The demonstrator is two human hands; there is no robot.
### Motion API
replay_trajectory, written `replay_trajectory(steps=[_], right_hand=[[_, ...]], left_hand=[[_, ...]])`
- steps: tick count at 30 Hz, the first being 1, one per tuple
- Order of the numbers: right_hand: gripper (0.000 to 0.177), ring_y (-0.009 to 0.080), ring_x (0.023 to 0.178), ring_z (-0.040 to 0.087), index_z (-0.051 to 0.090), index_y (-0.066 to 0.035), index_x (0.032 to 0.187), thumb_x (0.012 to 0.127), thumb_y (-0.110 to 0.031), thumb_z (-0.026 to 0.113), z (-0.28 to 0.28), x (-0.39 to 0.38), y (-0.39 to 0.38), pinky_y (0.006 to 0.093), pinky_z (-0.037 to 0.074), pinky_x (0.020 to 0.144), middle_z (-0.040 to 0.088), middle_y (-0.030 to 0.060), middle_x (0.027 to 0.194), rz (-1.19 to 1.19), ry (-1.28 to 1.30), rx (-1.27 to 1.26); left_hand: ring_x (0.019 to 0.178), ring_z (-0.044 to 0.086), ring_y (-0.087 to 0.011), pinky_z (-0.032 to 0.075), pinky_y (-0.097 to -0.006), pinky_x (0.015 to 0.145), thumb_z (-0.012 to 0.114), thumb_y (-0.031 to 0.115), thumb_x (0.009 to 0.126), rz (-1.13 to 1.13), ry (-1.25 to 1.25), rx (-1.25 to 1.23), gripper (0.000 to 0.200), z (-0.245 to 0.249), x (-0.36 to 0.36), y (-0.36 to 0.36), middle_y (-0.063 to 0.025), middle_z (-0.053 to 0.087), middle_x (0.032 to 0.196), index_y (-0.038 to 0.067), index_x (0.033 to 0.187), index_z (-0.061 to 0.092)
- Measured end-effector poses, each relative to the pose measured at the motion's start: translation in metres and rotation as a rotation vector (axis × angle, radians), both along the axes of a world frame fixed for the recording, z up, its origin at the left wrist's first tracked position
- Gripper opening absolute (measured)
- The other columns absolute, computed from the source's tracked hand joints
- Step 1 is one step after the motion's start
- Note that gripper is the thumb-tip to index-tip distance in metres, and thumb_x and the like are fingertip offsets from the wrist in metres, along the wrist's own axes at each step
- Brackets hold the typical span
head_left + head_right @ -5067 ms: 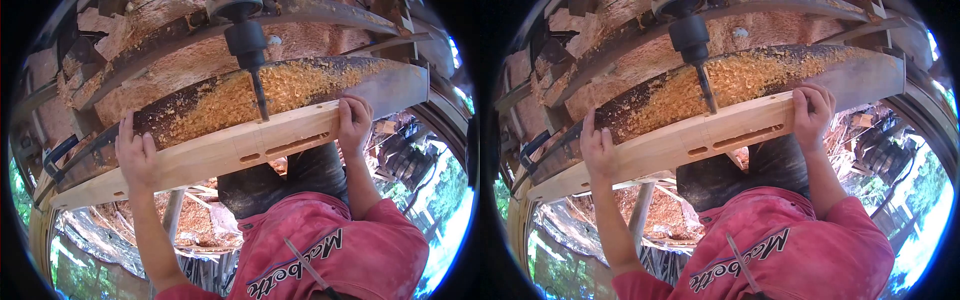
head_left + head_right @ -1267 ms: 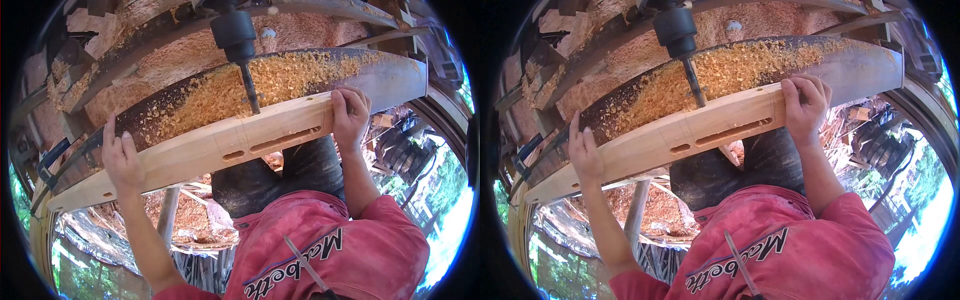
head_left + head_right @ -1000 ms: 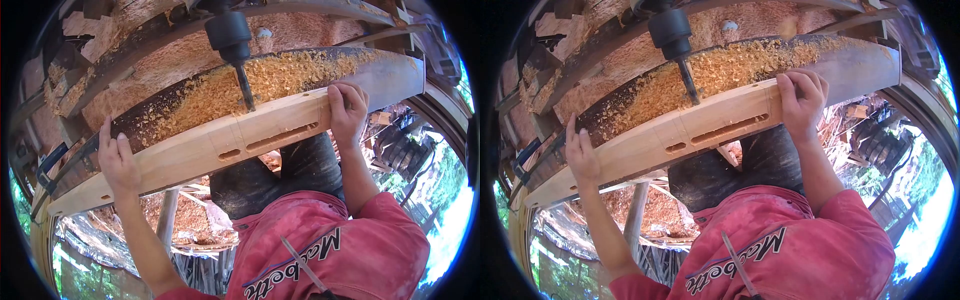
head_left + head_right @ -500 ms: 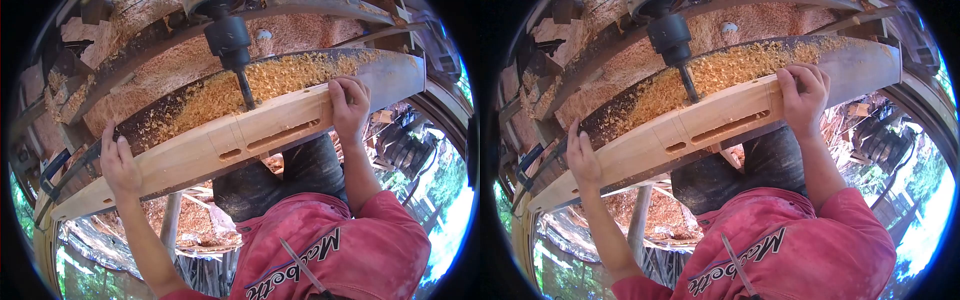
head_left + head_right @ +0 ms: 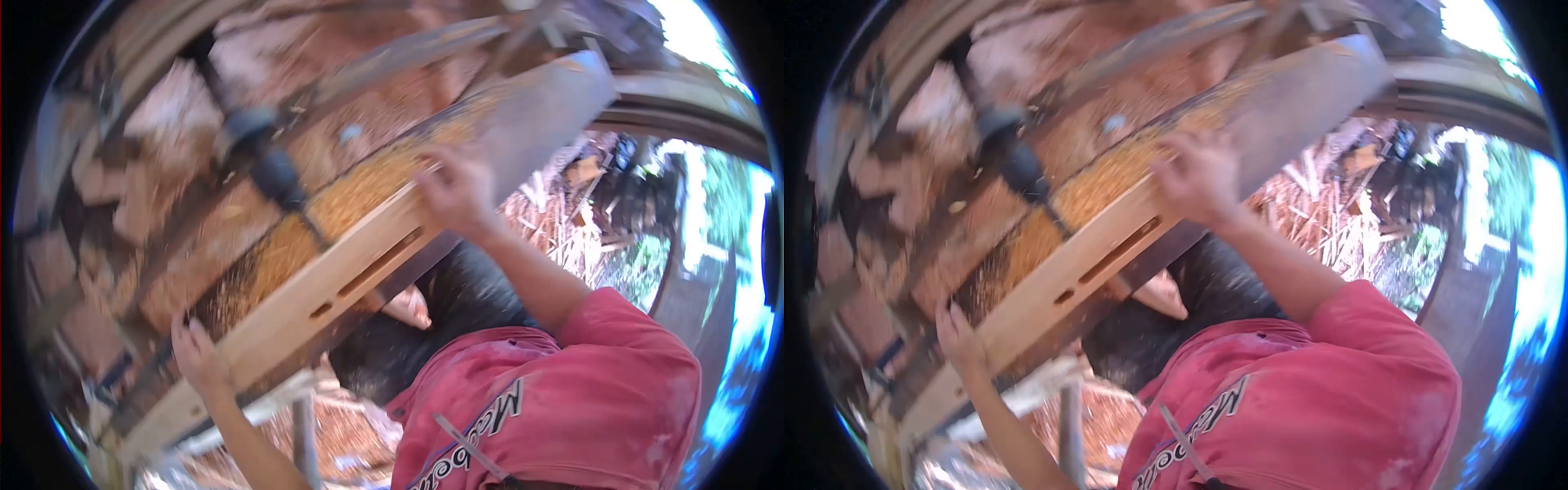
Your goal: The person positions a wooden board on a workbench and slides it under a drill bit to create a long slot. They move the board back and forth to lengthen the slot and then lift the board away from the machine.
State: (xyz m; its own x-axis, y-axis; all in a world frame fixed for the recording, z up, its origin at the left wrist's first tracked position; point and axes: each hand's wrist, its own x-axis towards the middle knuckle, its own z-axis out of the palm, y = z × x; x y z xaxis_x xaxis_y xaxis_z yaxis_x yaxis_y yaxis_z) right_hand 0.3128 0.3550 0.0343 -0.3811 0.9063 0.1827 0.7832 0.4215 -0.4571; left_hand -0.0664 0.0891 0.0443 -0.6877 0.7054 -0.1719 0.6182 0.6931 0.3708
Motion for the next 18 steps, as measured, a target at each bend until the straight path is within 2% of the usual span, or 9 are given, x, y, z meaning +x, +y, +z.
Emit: replay_trajectory(steps=[3,5,6,8,9,10,12,15,18], right_hand=[[0.031,0.0330,0.108,0.059,0.072,-0.012,0.107,0.085,-0.034,0.072,0.012,0.019,0.008,0.0444,0.043,0.099,0.068,0.0119,0.104,-0.036,-0.067,0.027],[0.028,0.0331,0.094,0.063,0.070,-0.007,0.108,0.088,-0.025,0.071,0.022,0.031,0.017,0.0418,0.050,0.088,0.068,0.0148,0.102,0.050,0.157,-0.288],[0.028,0.0331,0.094,0.063,0.070,-0.007,0.108,0.088,-0.025,0.071,0.012,0.037,0.021,0.0418,0.050,0.088,0.068,0.0148,0.102,0.039,0.171,-0.253],[0.027,0.0335,0.093,0.063,0.069,-0.006,0.106,0.090,-0.028,0.069,-0.009,0.046,0.026,0.0411,0.050,0.088,0.067,0.0141,0.098,0.052,0.458,-0.633],[0.031,0.0361,0.096,0.065,0.068,-0.005,0.106,0.093,-0.032,0.065,-0.011,0.048,0.021,0.0409,0.052,0.085,0.068,0.0167,0.100,0.068,0.399,-0.494],[0.031,0.0361,0.096,0.065,0.068,-0.005,0.106,0.093,-0.032,0.065,-0.008,0.051,0.015,0.0409,0.052,0.085,0.068,0.0167,0.100,0.054,0.401,-0.481],[0.029,0.0371,0.097,0.065,0.068,-0.004,0.104,0.093,-0.031,0.065,0.000,0.048,0.005,0.0423,0.052,0.084,0.068,0.0183,0.100,-0.052,0.265,-0.454],[0.032,0.0382,0.095,0.064,0.067,-0.003,0.098,0.095,-0.035,0.062,-0.007,0.045,0.006,0.0446,0.051,0.084,0.068,0.0194,0.096,-0.067,0.268,-0.397],[0.032,0.0378,0.091,0.064,0.067,-0.002,0.095,0.095,-0.033,0.061,-0.004,0.035,0.014,0.0445,0.051,0.081,0.067,0.0196,0.093,-0.112,0.278,-0.414]], left_hand=[[0.129,0.053,-0.0357,0.038,-0.0398,0.109,0.045,0.025,0.105,-0.056,0.005,0.000,0.040,-0.014,-0.012,-0.011,-0.0186,0.057,0.140,-0.007,0.125,0.059],[0.127,0.053,-0.0370,0.039,-0.0406,0.108,0.044,0.025,0.105,-0.083,0.030,-0.011,0.040,-0.016,-0.016,-0.011,-0.0202,0.057,0.138,-0.007,0.123,0.059],[0.124,0.054,-0.0381,0.040,-0.0414,0.105,0.043,0.026,0.105,-0.096,0.062,0.000,0.040,-0.012,-0.011,-0.010,-0.0216,0.057,0.136,-0.007,0.121,0.060],[0.117,0.056,-0.0405,0.042,-0.0443,0.100,0.043,0.026,0.105,-0.078,0.099,0.023,0.040,-0.007,-0.008,-0.009,-0.0240,0.060,0.127,-0.007,0.114,0.062],[0.110,0.058,-0.0428,0.044,-0.0471,0.095,0.042,0.027,0.104,-0.050,0.117,0.023,0.041,-0.007,-0.003,-0.009,-0.0264,0.063,0.119,-0.007,0.107,0.064],[0.110,0.058,-0.0428,0.044,-0.0471,0.095,0.042,0.027,0.104,-0.065,0.116,0.034,0.041,-0.007,0.002,-0.010,-0.0264,0.063,0.119,-0.007,0.107,0.064],[0.095,0.058,-0.0466,0.044,-0.0528,0.086,0.041,0.029,0.104,0.030,0.111,-0.269,0.045,-0.005,0.009,-0.014,-0.0281,0.065,0.098,-0.006,0.093,0.066],[0.090,0.058,-0.0482,0.043,-0.0552,0.083,0.042,0.033,0.104,0.011,0.117,-0.184,0.049,-0.014,0.004,-0.022,-0.0279,0.065,0.086,-0.006,0.088,0.068],[0.091,0.058,-0.0479,0.043,-0.0553,0.082,0.043,0.034,0.104,0.023,0.210,-0.071,0.050,-0.014,0.001,-0.008,-0.0282,0.065,0.086,-0.005,0.087,0.068]])
